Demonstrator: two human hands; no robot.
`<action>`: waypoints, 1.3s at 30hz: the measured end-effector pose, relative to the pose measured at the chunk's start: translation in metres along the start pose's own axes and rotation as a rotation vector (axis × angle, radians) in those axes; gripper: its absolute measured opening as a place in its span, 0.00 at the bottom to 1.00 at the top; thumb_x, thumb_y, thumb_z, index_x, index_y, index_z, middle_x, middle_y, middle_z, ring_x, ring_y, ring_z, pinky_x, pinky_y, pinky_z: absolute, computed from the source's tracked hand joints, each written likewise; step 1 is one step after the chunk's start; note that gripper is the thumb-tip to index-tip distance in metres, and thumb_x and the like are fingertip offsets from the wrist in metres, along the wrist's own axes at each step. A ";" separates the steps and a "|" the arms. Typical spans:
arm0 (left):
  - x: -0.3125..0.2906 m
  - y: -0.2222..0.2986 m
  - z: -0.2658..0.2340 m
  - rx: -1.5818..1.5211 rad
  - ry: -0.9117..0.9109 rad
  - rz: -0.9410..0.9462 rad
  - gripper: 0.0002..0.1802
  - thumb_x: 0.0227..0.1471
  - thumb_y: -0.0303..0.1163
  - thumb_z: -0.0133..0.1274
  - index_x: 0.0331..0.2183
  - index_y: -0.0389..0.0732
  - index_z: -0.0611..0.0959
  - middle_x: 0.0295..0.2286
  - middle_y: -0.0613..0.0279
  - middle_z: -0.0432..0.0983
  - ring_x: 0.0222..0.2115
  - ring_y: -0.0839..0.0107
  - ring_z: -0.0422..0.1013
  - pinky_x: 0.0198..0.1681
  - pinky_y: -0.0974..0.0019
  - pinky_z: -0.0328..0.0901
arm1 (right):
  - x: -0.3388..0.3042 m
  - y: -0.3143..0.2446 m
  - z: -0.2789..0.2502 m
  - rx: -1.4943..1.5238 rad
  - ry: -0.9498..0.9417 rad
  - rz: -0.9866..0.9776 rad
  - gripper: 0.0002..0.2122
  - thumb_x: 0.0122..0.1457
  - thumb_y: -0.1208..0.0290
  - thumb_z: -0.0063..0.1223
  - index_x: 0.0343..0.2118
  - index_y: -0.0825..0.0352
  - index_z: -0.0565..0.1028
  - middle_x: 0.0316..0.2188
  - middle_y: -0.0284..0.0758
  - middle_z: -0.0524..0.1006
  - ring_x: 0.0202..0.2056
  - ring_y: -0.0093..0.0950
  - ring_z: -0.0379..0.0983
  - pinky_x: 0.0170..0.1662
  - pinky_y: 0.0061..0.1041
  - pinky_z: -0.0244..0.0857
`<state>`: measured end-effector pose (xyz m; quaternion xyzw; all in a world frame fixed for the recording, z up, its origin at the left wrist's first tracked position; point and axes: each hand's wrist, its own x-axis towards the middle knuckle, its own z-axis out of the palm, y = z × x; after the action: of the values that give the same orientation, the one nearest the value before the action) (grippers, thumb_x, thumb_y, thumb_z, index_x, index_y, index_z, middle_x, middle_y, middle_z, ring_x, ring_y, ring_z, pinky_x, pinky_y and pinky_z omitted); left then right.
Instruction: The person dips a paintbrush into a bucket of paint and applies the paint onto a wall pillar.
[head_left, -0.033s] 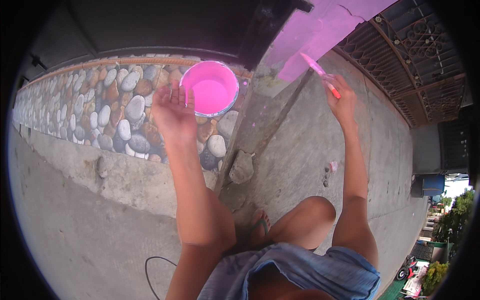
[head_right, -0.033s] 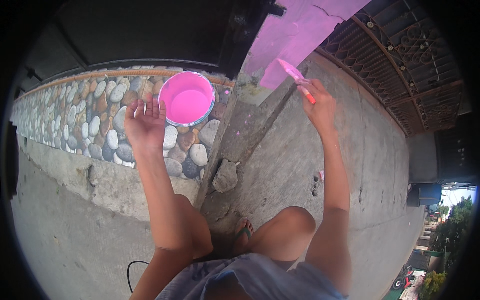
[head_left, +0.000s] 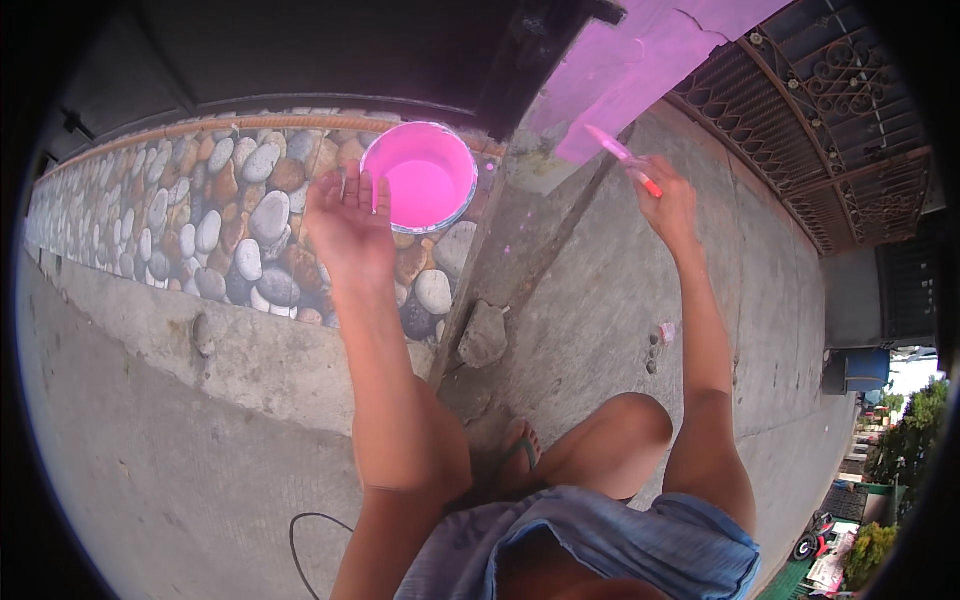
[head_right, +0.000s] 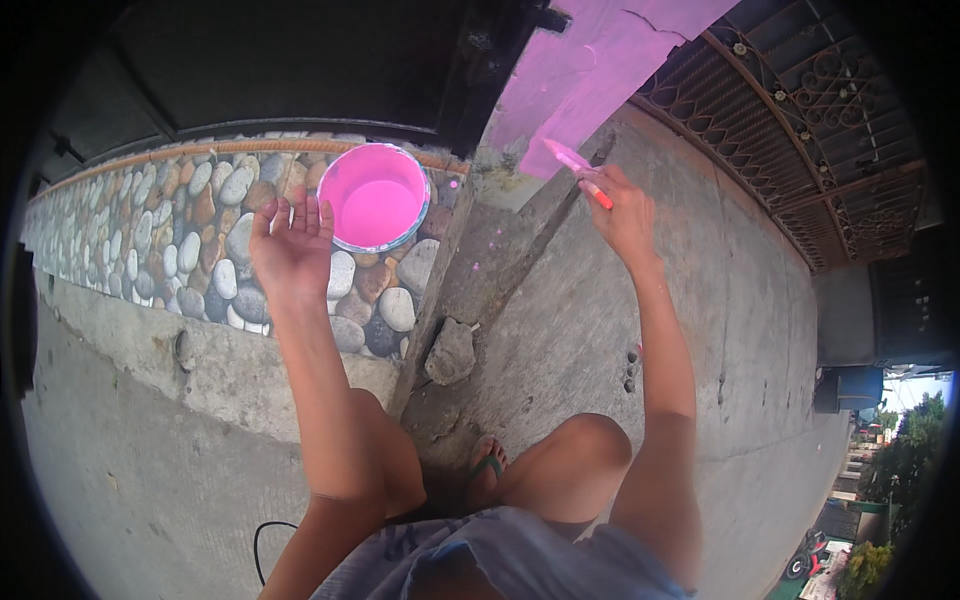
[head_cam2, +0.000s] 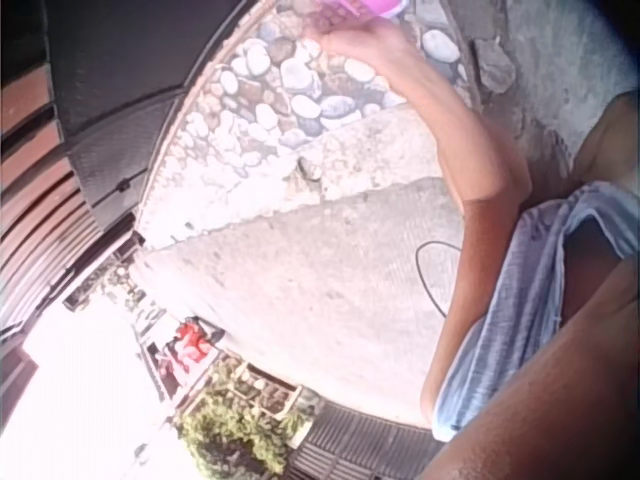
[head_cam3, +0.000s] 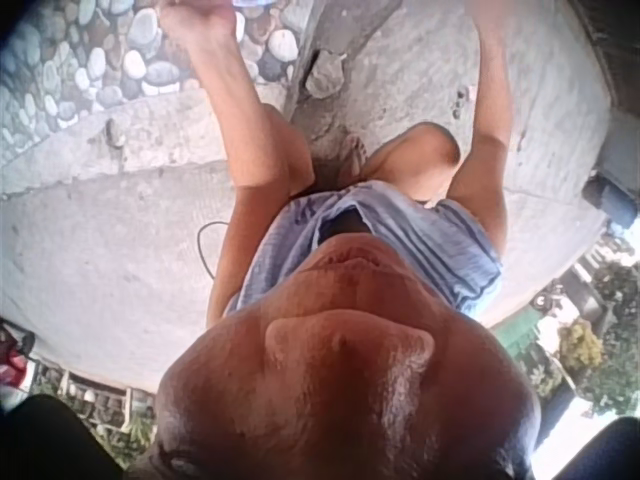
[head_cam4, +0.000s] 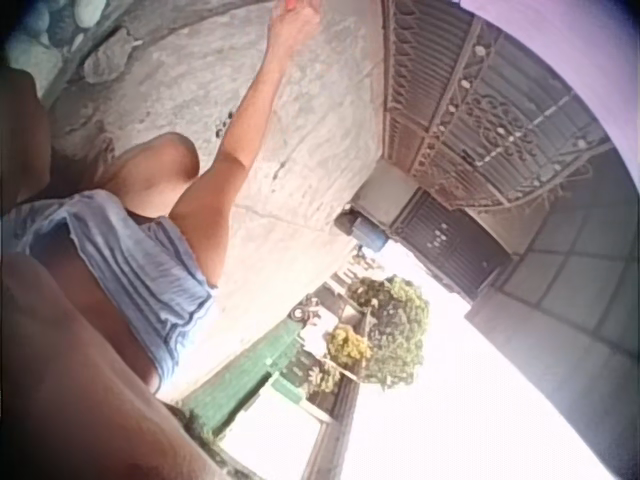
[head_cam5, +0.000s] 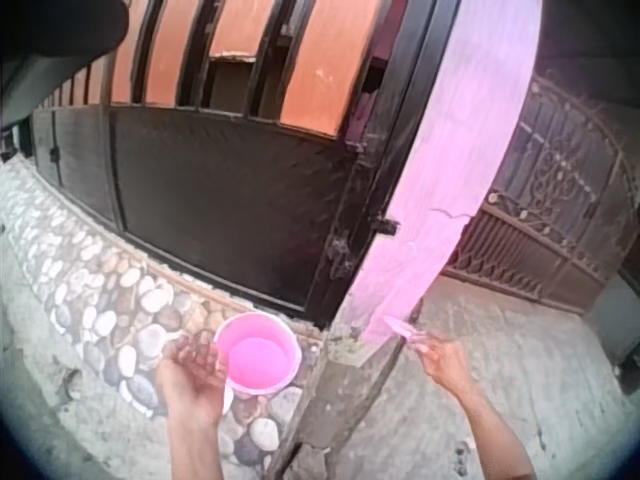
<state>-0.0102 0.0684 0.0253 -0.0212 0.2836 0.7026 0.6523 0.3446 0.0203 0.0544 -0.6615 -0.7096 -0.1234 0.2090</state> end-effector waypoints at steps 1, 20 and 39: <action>-0.002 -0.001 0.002 0.001 -0.004 -0.010 0.28 0.55 0.38 0.42 0.53 0.34 0.58 0.49 0.51 0.58 0.51 0.64 0.57 0.56 0.59 0.54 | -0.005 0.011 0.017 -0.007 0.005 0.000 0.07 0.52 0.70 0.55 0.35 0.58 0.80 0.34 0.31 0.77 0.30 0.37 0.75 0.31 0.33 0.67; -0.003 -0.004 0.002 -0.012 0.001 -0.013 0.21 0.55 0.38 0.42 0.47 0.37 0.63 0.47 0.54 0.61 0.48 0.66 0.58 0.54 0.59 0.57 | 0.035 0.037 0.011 -0.123 -0.051 -0.052 0.08 0.54 0.65 0.53 0.36 0.56 0.79 0.31 0.31 0.76 0.29 0.40 0.73 0.31 0.35 0.66; -0.010 0.000 0.005 -0.032 -0.005 -0.004 0.26 0.54 0.37 0.43 0.51 0.35 0.60 0.48 0.52 0.59 0.50 0.65 0.58 0.56 0.60 0.55 | -0.046 0.028 0.110 -0.362 0.043 -0.239 0.15 0.45 0.73 0.57 0.39 0.56 0.75 0.34 0.32 0.69 0.33 0.31 0.74 0.31 0.31 0.68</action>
<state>-0.0073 0.0613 0.0335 -0.0307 0.2707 0.7058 0.6539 0.3599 0.0316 -0.0670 -0.5967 -0.7445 -0.2868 0.0861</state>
